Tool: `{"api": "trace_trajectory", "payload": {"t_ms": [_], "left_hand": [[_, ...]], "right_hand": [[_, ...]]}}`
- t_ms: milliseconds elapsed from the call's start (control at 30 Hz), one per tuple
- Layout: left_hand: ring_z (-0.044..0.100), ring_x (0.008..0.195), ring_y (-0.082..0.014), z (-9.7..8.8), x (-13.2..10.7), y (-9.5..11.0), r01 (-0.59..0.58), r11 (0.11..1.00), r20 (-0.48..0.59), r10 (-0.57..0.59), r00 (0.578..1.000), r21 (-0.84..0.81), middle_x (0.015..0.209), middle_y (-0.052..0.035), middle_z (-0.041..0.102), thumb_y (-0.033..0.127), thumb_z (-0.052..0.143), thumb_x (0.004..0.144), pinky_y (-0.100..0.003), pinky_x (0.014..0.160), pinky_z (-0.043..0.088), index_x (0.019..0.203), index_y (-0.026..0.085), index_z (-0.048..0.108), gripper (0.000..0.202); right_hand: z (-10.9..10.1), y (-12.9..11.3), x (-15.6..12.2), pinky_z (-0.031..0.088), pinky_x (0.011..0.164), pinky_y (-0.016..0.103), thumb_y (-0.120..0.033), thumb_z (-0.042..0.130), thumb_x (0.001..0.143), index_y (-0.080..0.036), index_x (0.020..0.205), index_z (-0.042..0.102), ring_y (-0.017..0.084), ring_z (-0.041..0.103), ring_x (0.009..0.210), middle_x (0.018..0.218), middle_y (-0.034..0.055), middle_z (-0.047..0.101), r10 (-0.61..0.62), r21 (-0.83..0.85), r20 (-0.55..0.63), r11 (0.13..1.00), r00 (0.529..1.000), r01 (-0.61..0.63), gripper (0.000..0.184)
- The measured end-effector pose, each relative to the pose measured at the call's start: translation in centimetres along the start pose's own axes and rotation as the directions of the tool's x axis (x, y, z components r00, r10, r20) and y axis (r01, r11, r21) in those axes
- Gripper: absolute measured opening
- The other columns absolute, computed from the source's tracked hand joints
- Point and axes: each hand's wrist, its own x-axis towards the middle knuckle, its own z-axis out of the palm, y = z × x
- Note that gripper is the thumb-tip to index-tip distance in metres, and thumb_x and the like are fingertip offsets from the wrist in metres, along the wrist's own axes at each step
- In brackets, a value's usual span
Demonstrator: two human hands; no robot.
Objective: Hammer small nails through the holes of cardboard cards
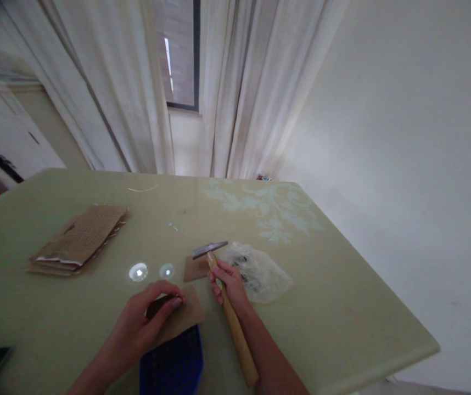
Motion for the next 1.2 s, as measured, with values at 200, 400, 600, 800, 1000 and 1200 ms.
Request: {"api": "trace_trajectory", "payload": {"t_ms": [200, 400, 600, 800, 1000, 1200], "left_hand": [[0.075, 0.085, -0.0202, -0.2, -0.1, 0.1, -0.085, 0.994, -0.007, 0.086, 0.996, 0.072, 0.092, -0.002, 0.08, 0.031, 0.066, 0.103, -0.028, 0.079, 0.059, 0.097, 0.026, 0.078, 0.013], [0.074, 0.086, -0.0189, -0.3, 0.3, 0.8, -0.258, 0.951, 0.005, 0.261, 0.965, 0.168, 0.093, 0.001, 0.081, 0.022, 0.066, 0.104, -0.03, 0.086, 0.056, 0.103, 0.028, 0.075, 0.011], [0.074, 0.089, -0.0192, -0.5, 0.3, 1.5, -0.342, 0.912, 0.061, 0.337, 0.939, 0.226, 0.098, 0.002, 0.081, 0.02, 0.064, 0.106, -0.032, 0.087, 0.055, 0.108, 0.03, 0.073, 0.014], [0.074, 0.09, -0.021, -0.3, 0.3, 1.2, -0.33, 0.917, 0.065, 0.323, 0.944, 0.224, 0.1, 0.0001, 0.081, 0.022, 0.063, 0.106, -0.033, 0.084, 0.057, 0.108, 0.03, 0.074, 0.013], [0.075, 0.089, -0.0213, -0.1, 0.2, 1.0, -0.333, 0.918, 0.057, 0.328, 0.943, 0.218, 0.1, -0.0008, 0.081, 0.022, 0.06, 0.108, -0.034, 0.084, 0.057, 0.109, 0.028, 0.073, 0.015], [0.076, 0.09, -0.0213, -0.1, 0.2, 1.3, -0.343, 0.91, 0.031, 0.346, 0.938, 0.231, 0.101, -0.0017, 0.084, 0.023, 0.057, 0.11, -0.034, 0.086, 0.057, 0.111, 0.029, 0.076, 0.02]], "right_hand": [[0.2, -0.7, -0.5, 0.036, 0.026, 0.015, -0.056, 0.094, 0.074, -0.017, 0.102, 0.076, 0.004, 0.043, 0.037, 0.071, -0.0066, 0.061, 0.001, -0.012, 0.017, 1.0, 1.0, 0.0, 0.051], [0.6, -0.8, -0.5, 0.035, 0.026, 0.014, -0.057, 0.094, 0.072, -0.017, 0.1, 0.076, 0.004, 0.042, 0.037, 0.07, -0.0066, 0.061, -0.001, -0.024, 0.009, 1.0, 1.0, 0.002, 0.052], [1.5, -3.1, -2.4, 0.034, 0.024, 0.014, -0.059, 0.095, 0.071, -0.017, 0.098, 0.077, 0.004, 0.042, 0.036, 0.07, -0.0056, 0.061, -0.052, -0.075, -0.012, 0.996, 0.999, 0.051, 0.053], [3.1, -8.4, -9.4, 0.042, 0.032, 0.014, -0.055, 0.077, 0.098, -0.018, 0.121, 0.079, 0.005, 0.049, 0.043, 0.078, -0.002, 0.061, -0.094, -0.409, 0.017, 0.908, 0.995, 0.092, 0.044], [5.0, -10.1, -14.5, 0.045, 0.039, 0.017, -0.061, 0.065, 0.105, -0.021, 0.155, 0.065, 0.008, 0.051, 0.048, 0.079, -0.0025, 0.057, -0.044, -0.671, -0.024, 0.741, 0.999, 0.017, 0.064], [6.2, -10.3, -16.5, 0.051, 0.044, 0.024, -0.058, 0.061, 0.107, -0.028, 0.158, 0.064, 0.016, 0.058, 0.05, 0.072, 0.001, 0.064, -0.14, -0.808, 0.007, 0.583, 0.99, 0.088, 0.059]]}}
